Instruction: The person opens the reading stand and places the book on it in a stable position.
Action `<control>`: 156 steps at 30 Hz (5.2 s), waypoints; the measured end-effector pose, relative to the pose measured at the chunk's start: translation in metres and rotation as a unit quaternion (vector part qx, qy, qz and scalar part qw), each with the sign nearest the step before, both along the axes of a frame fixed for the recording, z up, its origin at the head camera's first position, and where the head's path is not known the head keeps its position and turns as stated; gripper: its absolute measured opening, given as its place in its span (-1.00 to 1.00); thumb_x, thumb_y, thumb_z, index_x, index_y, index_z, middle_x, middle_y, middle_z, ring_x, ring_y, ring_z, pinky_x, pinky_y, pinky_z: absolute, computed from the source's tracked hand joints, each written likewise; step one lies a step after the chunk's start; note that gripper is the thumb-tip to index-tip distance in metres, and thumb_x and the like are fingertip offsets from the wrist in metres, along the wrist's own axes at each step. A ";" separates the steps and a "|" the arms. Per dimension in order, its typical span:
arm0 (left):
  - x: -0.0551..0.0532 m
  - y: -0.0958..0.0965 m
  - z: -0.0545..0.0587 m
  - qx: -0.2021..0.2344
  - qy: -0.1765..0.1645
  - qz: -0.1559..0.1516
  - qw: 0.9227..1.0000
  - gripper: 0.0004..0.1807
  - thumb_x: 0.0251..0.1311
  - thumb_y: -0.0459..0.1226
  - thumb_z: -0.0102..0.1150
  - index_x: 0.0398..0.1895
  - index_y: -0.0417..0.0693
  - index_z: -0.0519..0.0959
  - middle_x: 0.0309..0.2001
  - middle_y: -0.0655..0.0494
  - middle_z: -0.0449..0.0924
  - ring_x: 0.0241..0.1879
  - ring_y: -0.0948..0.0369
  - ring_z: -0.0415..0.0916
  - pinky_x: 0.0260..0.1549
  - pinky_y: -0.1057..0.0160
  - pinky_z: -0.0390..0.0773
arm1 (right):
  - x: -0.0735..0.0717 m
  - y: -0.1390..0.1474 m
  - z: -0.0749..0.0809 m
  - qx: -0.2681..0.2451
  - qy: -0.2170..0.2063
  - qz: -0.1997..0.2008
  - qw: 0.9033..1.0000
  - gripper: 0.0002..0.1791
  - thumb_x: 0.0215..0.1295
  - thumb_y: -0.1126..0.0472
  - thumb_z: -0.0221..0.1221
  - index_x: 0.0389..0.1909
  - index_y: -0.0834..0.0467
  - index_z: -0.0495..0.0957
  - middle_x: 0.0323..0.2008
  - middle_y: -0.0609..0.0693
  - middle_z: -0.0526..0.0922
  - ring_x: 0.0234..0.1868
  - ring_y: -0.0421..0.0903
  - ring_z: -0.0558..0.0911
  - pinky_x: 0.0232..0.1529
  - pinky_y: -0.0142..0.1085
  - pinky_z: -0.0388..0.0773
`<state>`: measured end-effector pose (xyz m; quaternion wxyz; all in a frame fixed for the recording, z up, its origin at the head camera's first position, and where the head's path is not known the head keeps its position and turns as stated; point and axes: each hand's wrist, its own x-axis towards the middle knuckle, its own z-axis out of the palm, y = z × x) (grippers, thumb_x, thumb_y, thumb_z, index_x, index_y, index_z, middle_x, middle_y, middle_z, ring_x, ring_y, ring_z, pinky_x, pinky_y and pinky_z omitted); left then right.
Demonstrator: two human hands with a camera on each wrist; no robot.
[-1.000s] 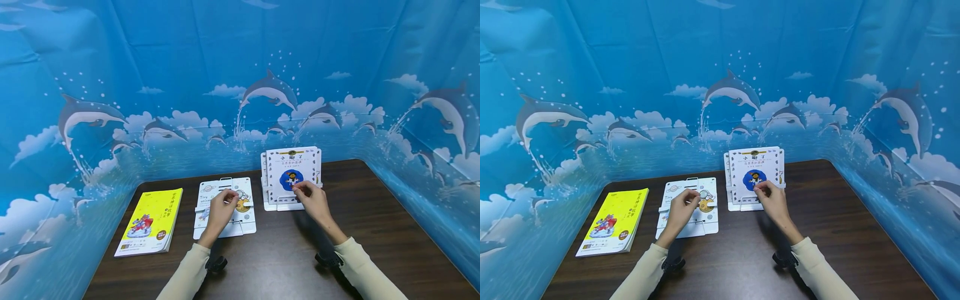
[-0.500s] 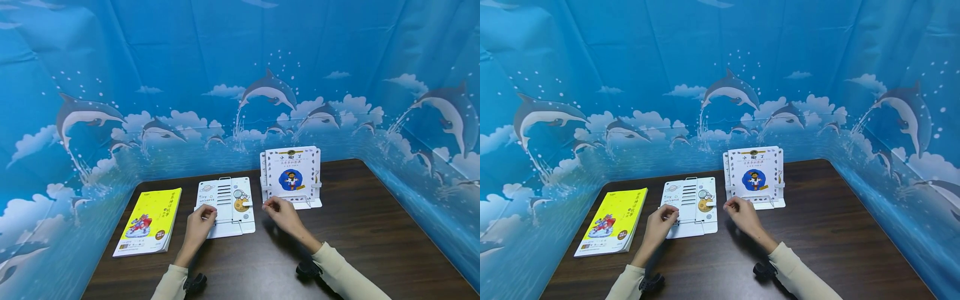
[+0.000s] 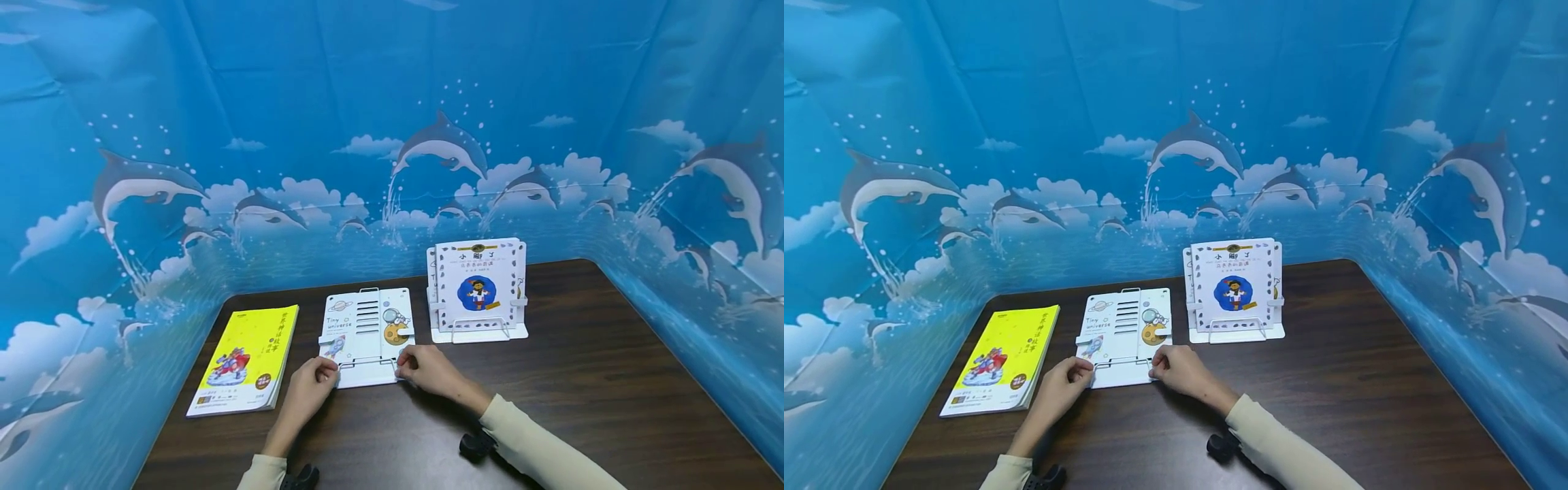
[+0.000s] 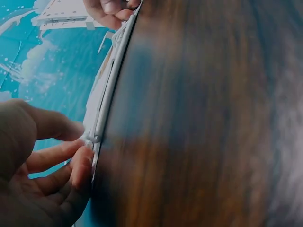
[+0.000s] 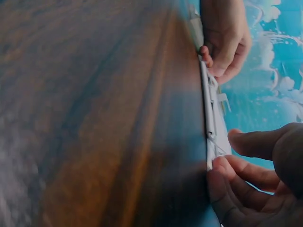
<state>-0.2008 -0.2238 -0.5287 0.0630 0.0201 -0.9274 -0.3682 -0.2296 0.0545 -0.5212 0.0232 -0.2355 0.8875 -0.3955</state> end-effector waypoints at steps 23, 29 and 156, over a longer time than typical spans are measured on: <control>-0.006 -0.013 0.005 0.019 -0.103 -0.016 0.994 -0.72 0.07 -0.26 0.65 -0.20 -0.17 0.76 -0.45 0.15 0.66 -0.44 0.21 0.48 -0.41 0.36 0.43 | -0.002 -0.010 -0.003 0.020 -0.023 -0.018 0.999 -0.76 0.09 0.24 0.58 -0.41 0.09 0.66 -0.54 -0.19 0.64 -0.52 -0.35 0.51 -0.39 -0.41 0.46; -0.006 -0.014 0.002 0.019 -0.104 0.003 0.994 -0.77 0.05 -0.27 0.66 -0.28 -0.12 0.78 -0.48 0.17 0.71 -0.47 0.22 0.52 -0.39 0.32 0.46 | -0.004 -0.012 -0.006 0.005 -0.036 -0.021 0.999 -0.76 0.08 0.30 0.55 -0.47 0.03 0.64 -0.58 -0.22 0.65 -0.54 -0.36 0.54 -0.38 -0.41 0.46; -0.052 -0.024 0.046 0.222 0.087 0.116 0.964 -0.59 0.37 -0.31 0.41 0.26 -0.08 0.66 0.10 -0.14 0.73 0.06 0.13 0.60 -0.02 0.40 0.50 | -0.040 0.000 0.031 -0.149 0.075 -0.135 0.977 -0.79 0.31 0.37 0.43 -0.13 0.17 0.62 -0.25 0.05 0.74 -0.26 -0.14 0.68 -0.18 -0.36 0.69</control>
